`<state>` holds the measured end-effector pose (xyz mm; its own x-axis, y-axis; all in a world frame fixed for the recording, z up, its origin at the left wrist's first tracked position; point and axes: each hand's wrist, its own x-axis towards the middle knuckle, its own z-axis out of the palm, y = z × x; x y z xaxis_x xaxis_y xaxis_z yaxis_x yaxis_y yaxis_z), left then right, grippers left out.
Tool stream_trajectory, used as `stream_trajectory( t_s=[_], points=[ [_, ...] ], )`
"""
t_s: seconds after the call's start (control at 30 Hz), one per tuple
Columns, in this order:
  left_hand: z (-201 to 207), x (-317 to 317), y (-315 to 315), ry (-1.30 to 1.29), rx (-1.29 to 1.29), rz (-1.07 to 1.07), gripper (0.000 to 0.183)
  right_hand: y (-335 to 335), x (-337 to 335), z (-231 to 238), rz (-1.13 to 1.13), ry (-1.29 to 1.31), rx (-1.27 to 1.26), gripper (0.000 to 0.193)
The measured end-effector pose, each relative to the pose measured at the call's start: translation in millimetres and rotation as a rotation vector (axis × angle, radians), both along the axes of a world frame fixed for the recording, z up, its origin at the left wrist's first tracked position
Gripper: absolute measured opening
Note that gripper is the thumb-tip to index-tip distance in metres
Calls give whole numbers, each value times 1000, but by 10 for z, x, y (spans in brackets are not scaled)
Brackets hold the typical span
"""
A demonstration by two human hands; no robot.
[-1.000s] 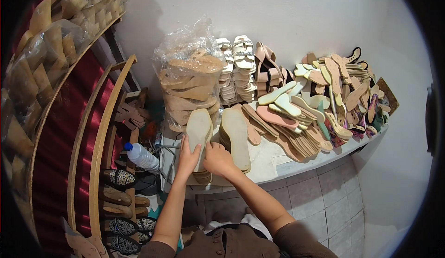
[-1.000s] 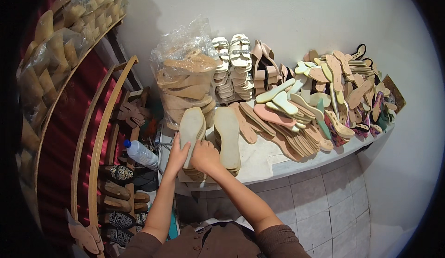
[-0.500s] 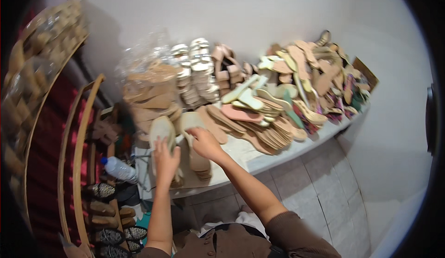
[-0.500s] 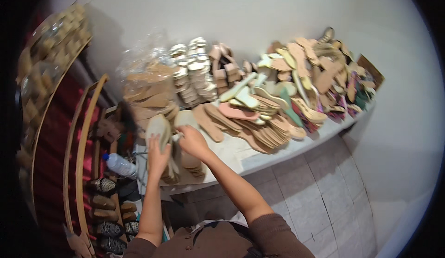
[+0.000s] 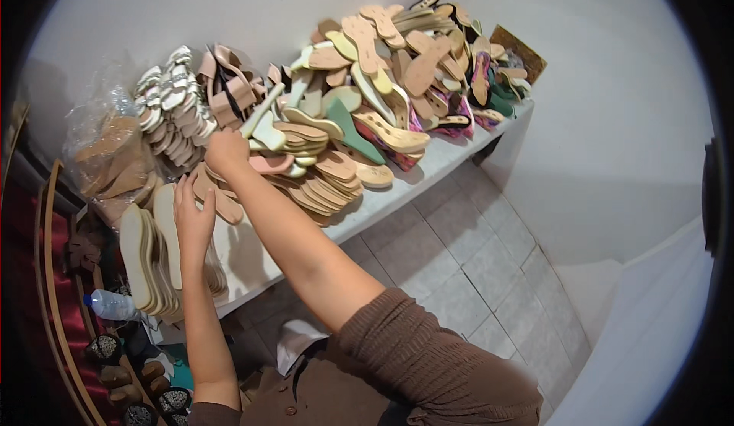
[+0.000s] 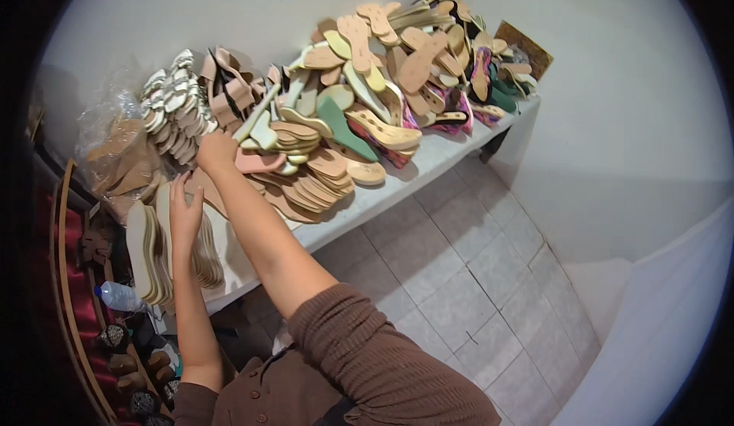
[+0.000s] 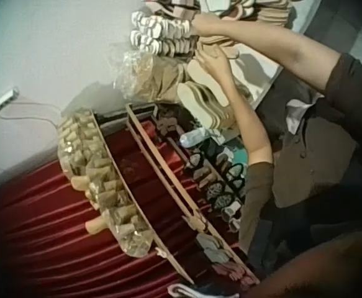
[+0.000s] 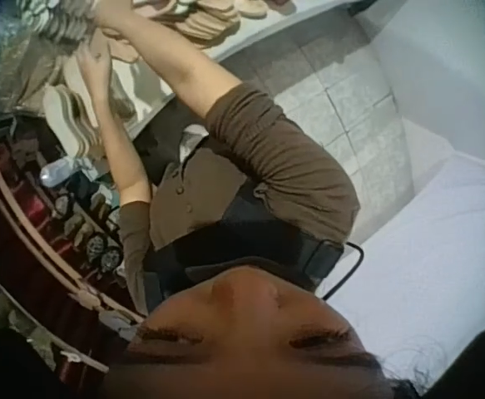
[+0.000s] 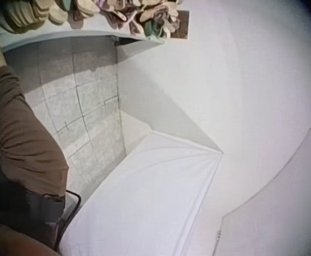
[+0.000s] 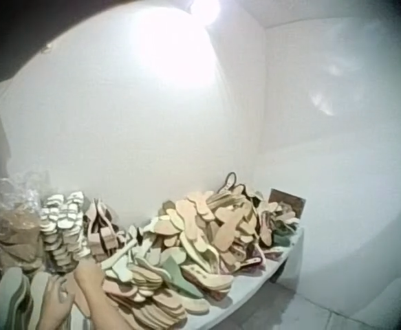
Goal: Sorting and organizing various types of shoe soles on a workstation table.
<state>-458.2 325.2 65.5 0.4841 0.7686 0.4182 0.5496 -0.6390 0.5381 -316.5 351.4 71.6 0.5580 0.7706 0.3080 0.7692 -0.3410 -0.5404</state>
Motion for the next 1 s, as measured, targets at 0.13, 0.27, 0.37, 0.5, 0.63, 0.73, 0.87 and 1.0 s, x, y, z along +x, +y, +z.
stream_trajectory(
  t_s=[0.13,0.27,0.37,0.5,0.63,0.73,0.87,1.0],
  points=[
    [-122,388,-49,-41,-46,-99,41,-37,279,-214,12,33,-19,18],
    [-261,740,21,-8,-101,-149,39,-119,628,-495,28,-121,-23,18],
    [-328,1045,95,1,-82,-148,38,-154,1080,-645,64,-311,100,15],
    [-428,1398,229,74,-194,-189,47,-356,1650,-794,44,-464,-24,15],
    [-598,1802,215,262,-192,-213,61,-653,2200,-904,-41,-642,-275,20],
    [-736,1861,211,298,-157,-204,60,-865,2198,-575,48,-667,-338,18],
    [-796,1938,184,273,-161,-185,55,-1020,2300,-635,109,-549,13,19],
    [-784,2041,176,193,-152,-132,47,-1098,2317,-733,93,-467,263,21]
  ],
)
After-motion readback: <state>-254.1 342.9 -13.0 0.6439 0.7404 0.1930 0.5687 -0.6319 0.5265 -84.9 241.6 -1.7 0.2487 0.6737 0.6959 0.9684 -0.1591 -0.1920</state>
